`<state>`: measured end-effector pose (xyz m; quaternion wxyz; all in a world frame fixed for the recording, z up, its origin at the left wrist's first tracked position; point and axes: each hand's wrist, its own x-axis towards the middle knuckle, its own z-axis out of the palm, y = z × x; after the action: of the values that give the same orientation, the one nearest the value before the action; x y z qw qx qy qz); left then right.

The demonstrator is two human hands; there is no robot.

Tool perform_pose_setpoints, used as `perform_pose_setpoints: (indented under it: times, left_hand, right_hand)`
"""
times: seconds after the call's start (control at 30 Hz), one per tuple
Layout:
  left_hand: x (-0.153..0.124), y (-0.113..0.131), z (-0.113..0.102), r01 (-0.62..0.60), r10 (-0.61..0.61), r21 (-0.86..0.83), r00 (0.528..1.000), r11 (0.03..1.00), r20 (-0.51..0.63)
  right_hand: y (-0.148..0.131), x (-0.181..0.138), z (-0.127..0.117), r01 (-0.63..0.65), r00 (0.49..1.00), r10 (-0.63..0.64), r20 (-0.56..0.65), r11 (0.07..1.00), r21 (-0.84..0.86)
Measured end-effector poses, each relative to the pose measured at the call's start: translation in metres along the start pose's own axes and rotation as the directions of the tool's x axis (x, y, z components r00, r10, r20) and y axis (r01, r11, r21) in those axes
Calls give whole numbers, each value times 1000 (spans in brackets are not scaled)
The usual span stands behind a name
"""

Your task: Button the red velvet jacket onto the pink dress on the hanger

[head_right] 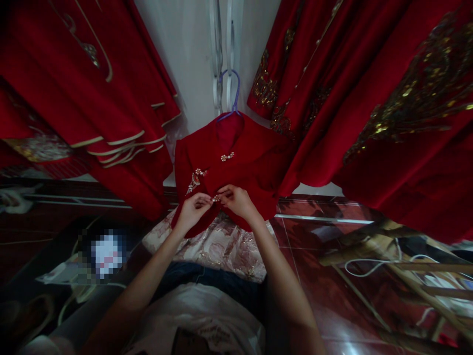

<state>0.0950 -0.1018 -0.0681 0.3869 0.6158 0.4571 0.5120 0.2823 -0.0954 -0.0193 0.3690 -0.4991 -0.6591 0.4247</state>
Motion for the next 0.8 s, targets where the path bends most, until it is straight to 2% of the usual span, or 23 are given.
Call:
perform_pose_setpoints:
  times: [0.07,0.17,0.3,0.4,0.5,0.57,0.63,0.8]
  left_hand:
    - [1,1,-6,-30,36,75,997,997,-73]
    - [4,3,-18,-41,55,98,987,994,-149]
    - [5,4,-28,-42,55,83,985,996,-163]
    - [0,6,-23,-79,90,179,994,981,-58]
    - [-7,7,-12,-139,136,290,990,947,30]
    - [-11,8,-5,-151,145,315,989,937,41]
    - [-13,8,-1,-146,142,307,989,940,36]
    - [-11,9,3,-87,92,198,996,976,-13]
  right_hand:
    - [-7,-5,-16,-48,998,51,-25,993,111]
    - [-18,-11,-41,-27,992,43,-119,990,136]
    - [-23,-13,-52,-15,984,40,-176,989,145]
    - [-18,-12,-41,-5,995,15,-101,995,102]
    - [-12,-12,-26,38,996,-35,77,998,-45]
    - [-9,-13,-20,70,985,-45,164,986,-150]
    - [-7,-13,-16,75,979,-36,199,978,-197]
    - [-3,-10,-11,70,977,-43,210,990,-122]
